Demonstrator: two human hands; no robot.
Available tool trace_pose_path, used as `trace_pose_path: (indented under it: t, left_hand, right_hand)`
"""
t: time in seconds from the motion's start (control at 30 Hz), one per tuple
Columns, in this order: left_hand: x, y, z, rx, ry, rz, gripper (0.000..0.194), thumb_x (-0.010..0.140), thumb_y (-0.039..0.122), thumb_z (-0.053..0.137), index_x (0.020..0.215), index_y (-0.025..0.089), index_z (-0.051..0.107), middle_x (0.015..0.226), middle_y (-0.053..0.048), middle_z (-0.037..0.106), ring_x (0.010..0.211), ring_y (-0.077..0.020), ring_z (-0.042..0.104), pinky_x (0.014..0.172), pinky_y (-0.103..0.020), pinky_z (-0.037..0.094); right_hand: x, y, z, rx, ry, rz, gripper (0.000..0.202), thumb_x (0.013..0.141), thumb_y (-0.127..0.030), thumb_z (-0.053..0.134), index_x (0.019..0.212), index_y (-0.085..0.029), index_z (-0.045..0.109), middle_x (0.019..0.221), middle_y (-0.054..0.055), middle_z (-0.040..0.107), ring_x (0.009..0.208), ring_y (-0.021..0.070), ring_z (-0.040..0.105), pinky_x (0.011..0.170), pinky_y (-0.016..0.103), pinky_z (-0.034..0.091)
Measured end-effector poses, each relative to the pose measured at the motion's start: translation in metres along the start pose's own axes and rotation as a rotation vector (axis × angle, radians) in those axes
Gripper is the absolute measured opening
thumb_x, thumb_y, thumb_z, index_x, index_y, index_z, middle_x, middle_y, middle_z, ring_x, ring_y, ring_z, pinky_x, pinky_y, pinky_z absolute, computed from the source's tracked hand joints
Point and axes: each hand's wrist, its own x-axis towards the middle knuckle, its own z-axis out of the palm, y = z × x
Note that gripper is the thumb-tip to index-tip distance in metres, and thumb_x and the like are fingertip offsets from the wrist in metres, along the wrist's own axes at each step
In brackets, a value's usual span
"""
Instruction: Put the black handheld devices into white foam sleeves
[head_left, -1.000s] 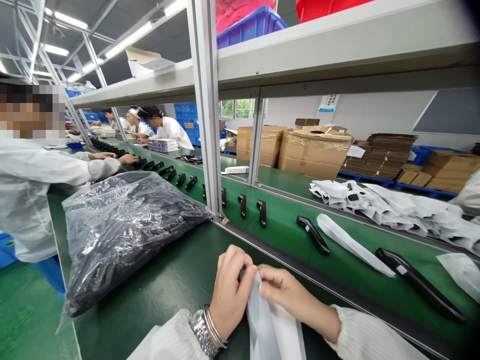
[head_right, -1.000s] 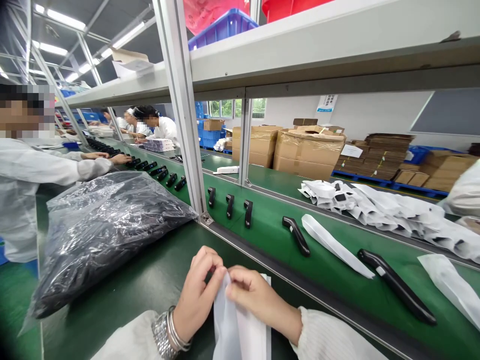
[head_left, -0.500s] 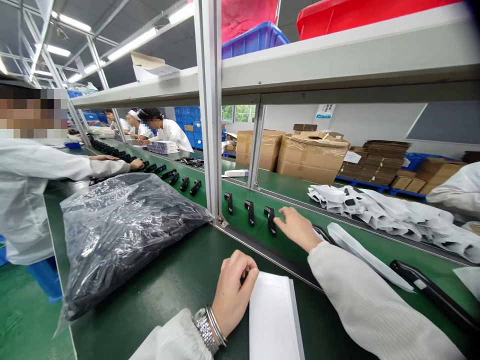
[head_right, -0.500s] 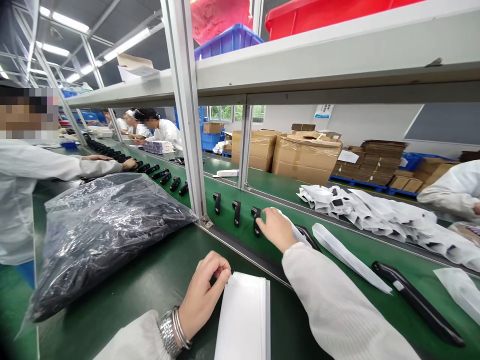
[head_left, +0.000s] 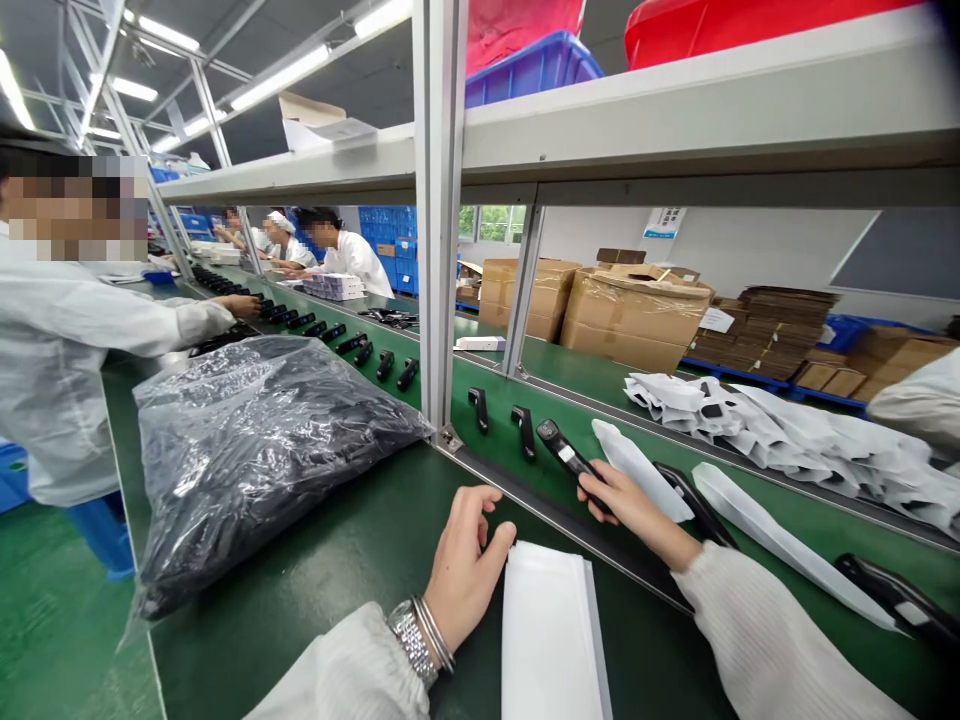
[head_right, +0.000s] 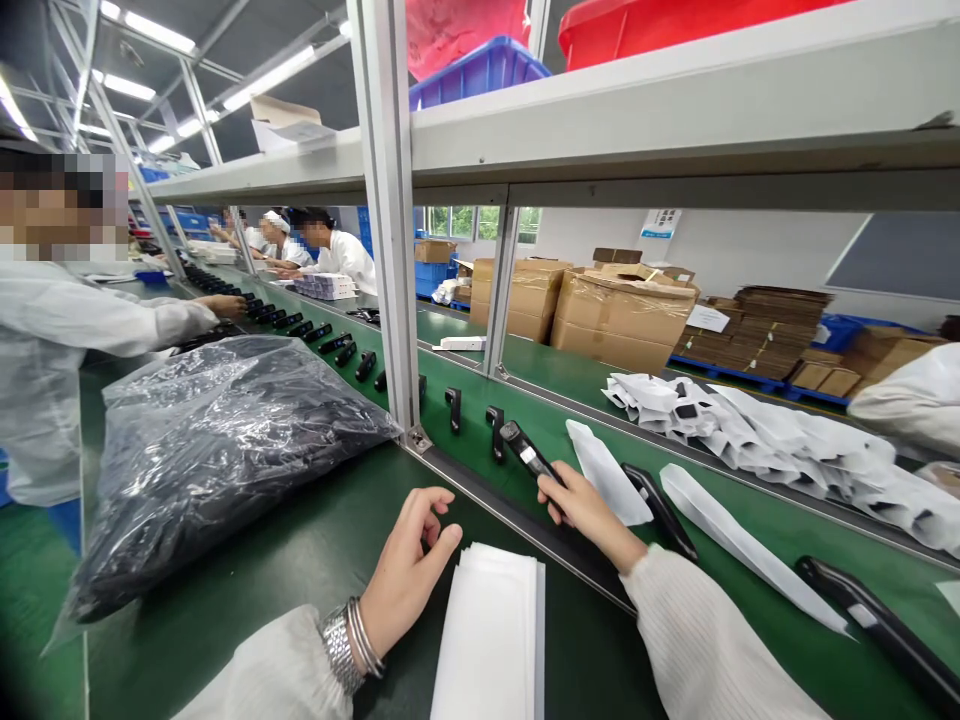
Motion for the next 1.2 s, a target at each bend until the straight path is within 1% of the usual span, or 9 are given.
trace_pose_path:
  t: [0.13, 0.2, 0.3, 0.4, 0.67, 0.8, 0.93, 1.07, 1.2]
  left_hand:
    - [-0.001, 0.001, -0.002, -0.191, -0.038, -0.008, 0.042, 0.089, 0.03, 0.057, 0.127, 0.029, 0.04, 0.116, -0.003, 0.049, 0.076, -0.0121, 0.051, 0.066, -0.026, 0.045]
    - [-0.004, 0.005, -0.003, -0.278, -0.101, 0.035, 0.053, 0.088, 0.032, 0.059, 0.135, 0.031, 0.034, 0.125, -0.005, 0.048, 0.082, -0.0129, 0.054, 0.065, -0.025, 0.045]
    - [-0.008, 0.01, -0.003, -0.28, -0.189, 0.107, 0.032, 0.091, 0.028, 0.056, 0.122, 0.027, 0.049, 0.115, -0.003, 0.055, 0.091, -0.0156, 0.056, 0.073, -0.025, 0.045]
    - [-0.008, 0.013, -0.002, -0.218, -0.208, 0.117, 0.012, 0.092, 0.022, 0.052, 0.103, 0.023, 0.057, 0.098, -0.001, 0.06, 0.089, -0.0158, 0.056, 0.08, -0.027, 0.044]
    - [-0.008, 0.01, 0.0, -0.209, -0.215, 0.124, 0.012, 0.091, 0.019, 0.052, 0.102, 0.022, 0.055, 0.1, 0.0, 0.061, 0.091, -0.016, 0.057, 0.083, -0.027, 0.044]
    - [-0.01, 0.01, 0.003, -0.244, -0.192, 0.132, 0.012, 0.092, 0.018, 0.05, 0.103, 0.022, 0.052, 0.103, -0.002, 0.06, 0.096, -0.0168, 0.057, 0.087, -0.029, 0.044]
    - [-0.019, 0.014, 0.01, -0.262, -0.172, 0.193, 0.013, 0.093, 0.017, 0.049, 0.105, 0.022, 0.049, 0.108, -0.004, 0.058, 0.102, -0.0177, 0.056, 0.092, -0.031, 0.043]
    - [-0.028, 0.02, 0.014, -0.22, -0.234, 0.265, 0.011, 0.093, 0.021, 0.051, 0.104, 0.023, 0.048, 0.111, -0.004, 0.057, 0.101, -0.0181, 0.056, 0.089, -0.031, 0.043]
    - [-0.024, 0.02, 0.007, -0.156, -0.243, 0.187, 0.025, 0.096, 0.028, 0.047, 0.121, 0.026, 0.043, 0.115, -0.004, 0.056, 0.099, -0.0185, 0.055, 0.082, -0.03, 0.045]
  right_hand:
    - [-0.057, -0.015, 0.009, 0.388, -0.29, -0.125, 0.025, 0.093, -0.045, 0.046, 0.088, -0.02, 0.048, 0.08, -0.001, 0.058, 0.046, 0.0049, 0.04, 0.045, 0.021, 0.028]
    - [-0.074, -0.023, 0.017, 0.462, -0.395, -0.139, 0.023, 0.091, -0.041, 0.053, 0.088, -0.019, 0.05, 0.075, -0.003, 0.055, 0.046, 0.0037, 0.037, 0.046, 0.02, 0.027]
    - [-0.083, -0.032, 0.03, 0.472, -0.465, -0.113, 0.022, 0.091, -0.039, 0.054, 0.088, -0.018, 0.051, 0.072, -0.003, 0.054, 0.045, 0.0031, 0.035, 0.043, 0.02, 0.024]
    - [-0.083, -0.036, 0.039, 0.47, -0.433, -0.055, 0.025, 0.093, -0.042, 0.049, 0.085, -0.018, 0.05, 0.067, -0.004, 0.052, 0.04, 0.0025, 0.031, 0.038, 0.019, 0.019]
    - [-0.084, -0.036, 0.045, 0.43, -0.354, -0.019, 0.025, 0.091, -0.041, 0.05, 0.08, -0.019, 0.051, 0.064, -0.005, 0.049, 0.04, 0.004, 0.033, 0.037, 0.019, 0.021]
    - [-0.085, -0.037, 0.048, 0.358, -0.144, -0.133, 0.038, 0.094, -0.05, 0.042, 0.077, -0.019, 0.056, 0.071, -0.001, 0.054, 0.061, 0.0121, 0.051, 0.049, 0.021, 0.035]
    - [-0.089, -0.042, 0.043, 0.173, 0.0, -0.23, 0.042, 0.098, -0.046, 0.032, 0.074, -0.021, 0.056, 0.073, 0.0, 0.058, 0.068, 0.0158, 0.052, 0.063, 0.026, 0.038]
    - [-0.094, -0.041, 0.044, 0.008, 0.0, -0.256, 0.044, 0.099, -0.047, 0.029, 0.067, -0.022, 0.047, 0.06, -0.003, 0.048, 0.055, 0.0142, 0.042, 0.057, 0.027, 0.03]
    - [-0.09, -0.037, 0.048, 0.205, -0.016, -0.176, 0.048, 0.097, -0.055, 0.031, 0.071, -0.022, 0.054, 0.06, -0.001, 0.054, 0.053, 0.0155, 0.047, 0.053, 0.027, 0.033]
